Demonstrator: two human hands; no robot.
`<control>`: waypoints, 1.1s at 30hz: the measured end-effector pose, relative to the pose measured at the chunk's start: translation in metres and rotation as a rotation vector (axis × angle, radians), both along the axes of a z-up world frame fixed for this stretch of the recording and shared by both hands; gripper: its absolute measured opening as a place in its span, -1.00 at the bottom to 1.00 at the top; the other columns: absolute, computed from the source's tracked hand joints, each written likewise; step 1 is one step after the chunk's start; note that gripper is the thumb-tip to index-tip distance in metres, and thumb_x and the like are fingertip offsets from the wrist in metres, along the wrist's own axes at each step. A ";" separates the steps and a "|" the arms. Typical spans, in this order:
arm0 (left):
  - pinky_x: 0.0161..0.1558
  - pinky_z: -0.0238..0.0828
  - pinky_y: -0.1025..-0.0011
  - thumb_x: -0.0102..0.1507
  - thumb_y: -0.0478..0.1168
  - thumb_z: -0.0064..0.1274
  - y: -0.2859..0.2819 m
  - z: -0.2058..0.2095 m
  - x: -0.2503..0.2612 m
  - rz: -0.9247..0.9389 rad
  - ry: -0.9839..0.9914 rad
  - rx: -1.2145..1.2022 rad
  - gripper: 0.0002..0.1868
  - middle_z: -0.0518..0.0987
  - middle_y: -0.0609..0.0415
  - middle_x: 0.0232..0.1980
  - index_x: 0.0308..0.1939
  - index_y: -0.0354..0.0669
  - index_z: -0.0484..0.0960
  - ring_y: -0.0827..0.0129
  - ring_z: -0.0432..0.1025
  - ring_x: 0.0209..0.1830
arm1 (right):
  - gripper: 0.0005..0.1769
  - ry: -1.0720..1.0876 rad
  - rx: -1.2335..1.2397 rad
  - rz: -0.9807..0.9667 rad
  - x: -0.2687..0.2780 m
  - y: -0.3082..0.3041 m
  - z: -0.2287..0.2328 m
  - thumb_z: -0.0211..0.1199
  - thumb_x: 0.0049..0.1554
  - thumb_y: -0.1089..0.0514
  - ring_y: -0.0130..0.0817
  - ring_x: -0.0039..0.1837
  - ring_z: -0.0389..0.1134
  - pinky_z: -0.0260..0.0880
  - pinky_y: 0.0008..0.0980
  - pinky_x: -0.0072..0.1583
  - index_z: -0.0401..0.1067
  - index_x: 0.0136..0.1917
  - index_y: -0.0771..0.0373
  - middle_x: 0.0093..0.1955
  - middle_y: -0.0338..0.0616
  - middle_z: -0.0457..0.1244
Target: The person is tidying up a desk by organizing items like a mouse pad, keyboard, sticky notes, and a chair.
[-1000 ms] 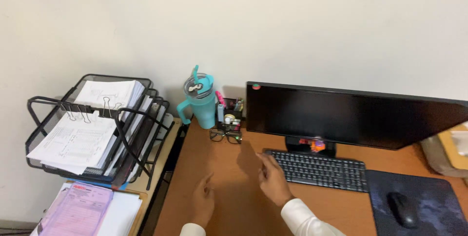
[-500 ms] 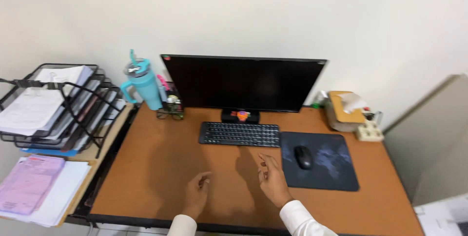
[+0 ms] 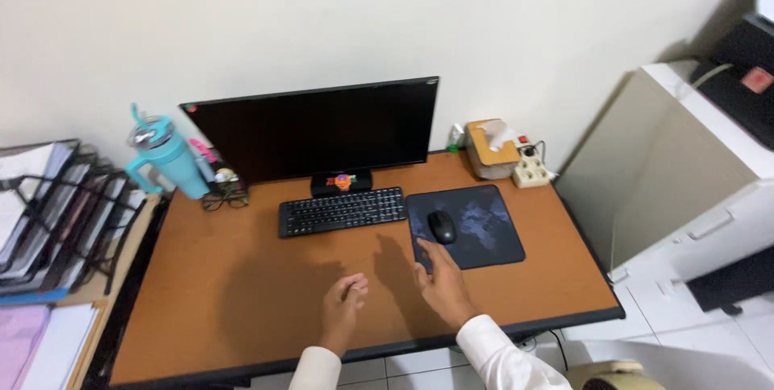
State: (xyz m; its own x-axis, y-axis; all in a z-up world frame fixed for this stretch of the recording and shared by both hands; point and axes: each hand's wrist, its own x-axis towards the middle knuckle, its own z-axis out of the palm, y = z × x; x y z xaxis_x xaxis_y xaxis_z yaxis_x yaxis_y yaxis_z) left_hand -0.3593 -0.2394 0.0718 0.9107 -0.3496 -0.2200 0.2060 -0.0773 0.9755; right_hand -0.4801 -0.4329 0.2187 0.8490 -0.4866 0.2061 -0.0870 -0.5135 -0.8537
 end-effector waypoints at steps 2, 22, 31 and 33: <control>0.15 0.50 0.27 0.37 -0.11 -0.10 -0.025 0.023 -0.018 -0.043 0.076 -0.030 -0.58 0.67 0.02 0.17 0.23 -0.19 0.59 0.30 0.56 0.15 | -0.47 -0.038 -0.025 -0.002 -0.003 0.007 0.004 0.20 0.18 0.19 -0.03 0.36 0.32 0.43 -0.23 0.21 0.27 0.41 0.25 0.40 0.03 0.22; 0.63 -0.18 0.10 0.49 -0.03 -0.31 -0.077 0.144 -0.063 -0.392 -1.026 0.130 -0.42 0.29 -0.09 0.59 0.58 -0.09 0.19 0.10 0.13 0.62 | -0.23 -0.173 1.599 0.440 0.025 -0.046 -0.038 -0.17 0.32 -0.47 -0.02 0.31 0.31 0.26 0.00 0.35 0.36 0.26 0.26 0.24 0.03 0.33; 0.53 0.01 0.23 0.41 -0.02 -0.17 -0.005 0.054 -0.063 -0.045 -0.578 0.161 -0.46 0.33 -0.09 0.54 0.45 -0.12 0.39 0.10 0.16 0.59 | -0.21 -0.164 0.763 -0.057 -0.061 -0.116 -0.011 -0.27 0.30 -0.33 -0.20 0.46 0.24 0.29 -0.14 0.35 0.19 0.54 0.21 0.49 -0.04 0.21; 0.51 -0.05 0.24 0.42 0.00 -0.20 0.008 0.069 -0.096 0.031 -0.520 0.184 -0.44 0.30 -0.09 0.55 0.46 -0.13 0.36 0.11 0.12 0.58 | -0.24 -0.164 0.811 -0.039 -0.085 -0.115 -0.029 -0.23 0.30 -0.30 -0.13 0.46 0.23 0.27 -0.09 0.33 0.22 0.52 0.22 0.48 -0.01 0.22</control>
State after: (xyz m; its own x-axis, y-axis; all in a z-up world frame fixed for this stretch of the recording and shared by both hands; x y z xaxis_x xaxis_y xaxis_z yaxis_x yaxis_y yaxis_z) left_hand -0.4555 -0.2315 0.1405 0.9250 -0.3188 0.2068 -0.2946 -0.2576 0.9203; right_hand -0.5649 -0.5483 0.1898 0.8183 -0.5657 -0.1017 0.0658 0.2680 -0.9612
